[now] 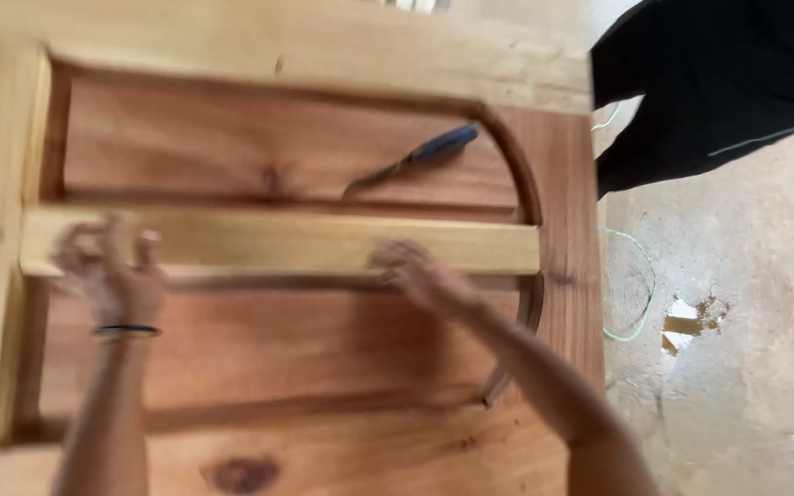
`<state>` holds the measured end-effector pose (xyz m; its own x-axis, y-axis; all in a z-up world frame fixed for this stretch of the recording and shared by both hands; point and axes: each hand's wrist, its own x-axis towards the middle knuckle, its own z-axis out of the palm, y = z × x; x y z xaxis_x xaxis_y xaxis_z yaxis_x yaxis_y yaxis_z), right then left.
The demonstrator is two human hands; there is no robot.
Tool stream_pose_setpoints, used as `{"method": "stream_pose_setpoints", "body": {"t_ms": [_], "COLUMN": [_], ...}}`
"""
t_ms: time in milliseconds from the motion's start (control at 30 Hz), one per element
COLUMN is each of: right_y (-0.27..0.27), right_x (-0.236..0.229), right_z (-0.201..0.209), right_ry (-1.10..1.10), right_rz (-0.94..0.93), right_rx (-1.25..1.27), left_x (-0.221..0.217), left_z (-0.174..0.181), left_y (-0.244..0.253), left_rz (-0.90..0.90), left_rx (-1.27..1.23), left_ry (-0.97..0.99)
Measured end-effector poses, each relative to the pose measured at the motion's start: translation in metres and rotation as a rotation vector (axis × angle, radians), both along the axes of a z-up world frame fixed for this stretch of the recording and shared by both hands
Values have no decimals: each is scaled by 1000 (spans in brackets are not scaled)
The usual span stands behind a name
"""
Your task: The person uses a curved carving tool to shape and smooth the edges of a wooden frame on a large plank. They repeatedly run the tool along the curved and straight edges of the wood, removing shavings and refining the surface.
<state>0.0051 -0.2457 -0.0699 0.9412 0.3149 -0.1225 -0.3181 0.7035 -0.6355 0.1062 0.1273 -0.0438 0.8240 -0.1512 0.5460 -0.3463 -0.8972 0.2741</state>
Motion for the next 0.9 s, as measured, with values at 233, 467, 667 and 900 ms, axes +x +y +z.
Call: {"method": "stream_pose_setpoints", "body": {"t_ms": [233,467,667,900], "right_y": [-3,131,-11,-123], "right_x": [13,66,20,-26], "right_z": [70,43,52,69], "right_ry": [-1295,-1333,-1288,-1275], "right_rz": [45,57,232,184], "right_rx": [-1557,-1449,-1482,-1649], "left_x": [-108,-113,-112,-118], "left_z": [35,51,58,45], "left_y": [19,-28,-35,-37], "left_rz": [481,598,608,523], "left_rx": [34,-60,-46,102], "left_ry": [507,703,731,517]}}
